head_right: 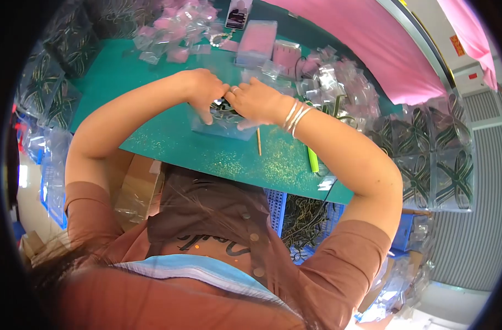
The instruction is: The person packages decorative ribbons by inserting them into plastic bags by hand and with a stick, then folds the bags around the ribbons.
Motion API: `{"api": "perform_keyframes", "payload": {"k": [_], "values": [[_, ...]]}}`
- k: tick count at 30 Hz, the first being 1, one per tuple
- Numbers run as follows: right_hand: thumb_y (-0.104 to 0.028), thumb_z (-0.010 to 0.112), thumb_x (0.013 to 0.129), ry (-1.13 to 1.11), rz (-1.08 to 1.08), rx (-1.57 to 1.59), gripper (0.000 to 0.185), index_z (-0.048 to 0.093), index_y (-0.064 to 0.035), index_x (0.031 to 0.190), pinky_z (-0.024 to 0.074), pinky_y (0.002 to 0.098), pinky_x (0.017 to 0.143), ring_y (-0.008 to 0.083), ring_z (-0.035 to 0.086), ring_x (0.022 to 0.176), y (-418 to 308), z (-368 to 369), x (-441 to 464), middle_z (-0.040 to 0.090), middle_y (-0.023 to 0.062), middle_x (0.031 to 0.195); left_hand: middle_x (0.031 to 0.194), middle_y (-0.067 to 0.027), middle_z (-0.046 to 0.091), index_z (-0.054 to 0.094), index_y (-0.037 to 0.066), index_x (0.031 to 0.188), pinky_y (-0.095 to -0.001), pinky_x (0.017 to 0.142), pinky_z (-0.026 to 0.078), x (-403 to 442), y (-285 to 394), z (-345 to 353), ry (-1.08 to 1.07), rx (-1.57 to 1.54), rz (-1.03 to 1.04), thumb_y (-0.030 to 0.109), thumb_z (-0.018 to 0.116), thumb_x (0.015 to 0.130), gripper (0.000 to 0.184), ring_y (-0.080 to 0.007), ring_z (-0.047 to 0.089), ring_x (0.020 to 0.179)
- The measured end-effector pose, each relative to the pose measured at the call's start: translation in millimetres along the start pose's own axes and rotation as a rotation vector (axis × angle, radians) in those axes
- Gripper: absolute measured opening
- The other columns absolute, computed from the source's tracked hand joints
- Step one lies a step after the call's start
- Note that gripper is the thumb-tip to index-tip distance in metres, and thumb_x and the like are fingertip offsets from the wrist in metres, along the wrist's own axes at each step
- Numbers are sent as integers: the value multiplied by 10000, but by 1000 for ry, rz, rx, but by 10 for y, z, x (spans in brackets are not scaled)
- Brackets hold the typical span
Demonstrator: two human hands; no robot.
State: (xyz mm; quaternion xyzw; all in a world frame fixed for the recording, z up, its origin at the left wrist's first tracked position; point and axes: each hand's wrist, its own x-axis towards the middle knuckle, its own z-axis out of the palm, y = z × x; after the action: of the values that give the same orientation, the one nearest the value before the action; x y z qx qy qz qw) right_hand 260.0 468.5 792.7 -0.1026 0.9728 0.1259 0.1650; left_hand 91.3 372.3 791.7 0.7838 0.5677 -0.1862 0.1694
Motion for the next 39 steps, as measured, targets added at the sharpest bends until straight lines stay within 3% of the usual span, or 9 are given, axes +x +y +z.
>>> {"api": "perform_keyframes", "payload": {"k": [5, 7, 11, 14, 17, 25, 27, 33, 39], "values": [[-244, 744, 836, 156, -117, 585, 514, 613, -41, 1290, 474, 368, 983, 284, 641, 1014, 224, -217, -203, 649, 122, 1194, 1027, -160, 737, 715, 26, 1070, -446, 805, 571, -18, -67, 106, 93, 36, -9, 476, 821, 655, 622, -329, 711, 936], [-138, 714, 856, 877, 287, 1380, 284, 704, -18, 1113, 532, 315, 836, 197, 667, 892, 175, -271, -460, 715, 113, 1044, 960, -167, 737, 723, 20, 1038, -449, 774, 572, -170, -74, 105, 82, -14, -165, 461, 823, 641, 601, -328, 715, 896], [-105, 691, 895, 709, 707, 804, 95, 750, -39, 861, 545, 309, 658, 126, 668, 711, 183, 1037, -543, 721, 59, 756, 986, -198, 705, 677, -14, 1087, -463, 863, 541, -557, -200, 145, -2, -52, -245, 434, 853, 614, 674, -364, 679, 972], [-309, 769, 832, 224, 974, 698, 240, 759, -70, 853, 563, 414, 688, 299, 724, 771, -263, 1482, -336, 728, 133, 763, 1019, -194, 699, 667, -17, 1116, -459, 861, 539, -660, -285, 215, 26, -168, -288, 431, 854, 623, 692, -371, 672, 983], [-408, 784, 796, 166, 1056, 746, 339, 762, -71, 829, 560, 461, 723, 358, 712, 802, -435, 1462, -132, 736, 162, 810, 1051, -193, 686, 655, -22, 1128, -459, 862, 538, -693, -280, 275, 92, -200, -309, 426, 856, 631, 698, -373, 663, 999], [-278, 704, 824, 209, 922, 953, 230, 728, -49, 821, 531, 404, 605, 273, 681, 627, -416, 1680, -301, 723, 110, 743, 1071, -190, 671, 637, -29, 1157, -464, 884, 527, -873, -464, 407, 124, -245, -369, 416, 851, 631, 721, -375, 652, 1014], [-156, 676, 830, 412, 959, 1415, 151, 687, -34, 917, 461, 308, 496, 161, 589, 531, -515, 1633, -500, 686, 68, 708, 1075, -192, 671, 638, -31, 1155, -464, 885, 527, -866, -471, 473, 173, -247, -345, 410, 853, 625, 721, -377, 652, 1015], [-46, 619, 892, 873, 978, 1593, 145, 574, -36, 1029, 383, 209, 459, 76, 514, 535, -743, 1256, -712, 647, 44, 782, 1075, -196, 674, 646, -32, 1148, -458, 884, 528, -792, -528, 499, 173, -243, -330, 395, 856, 614, 715, -378, 650, 1014], [-215, 543, 1055, 973, 842, 1497, 190, 570, -34, 1002, 406, 201, 484, 61, 537, 567, -479, 1237, -619, 661, 49, 822, 989, -184, 702, 671, -31, 1090, -456, 822, 543, -793, -523, 560, 217, -248, -326, 429, 844, 630, 673, -362, 675, 927]]}}
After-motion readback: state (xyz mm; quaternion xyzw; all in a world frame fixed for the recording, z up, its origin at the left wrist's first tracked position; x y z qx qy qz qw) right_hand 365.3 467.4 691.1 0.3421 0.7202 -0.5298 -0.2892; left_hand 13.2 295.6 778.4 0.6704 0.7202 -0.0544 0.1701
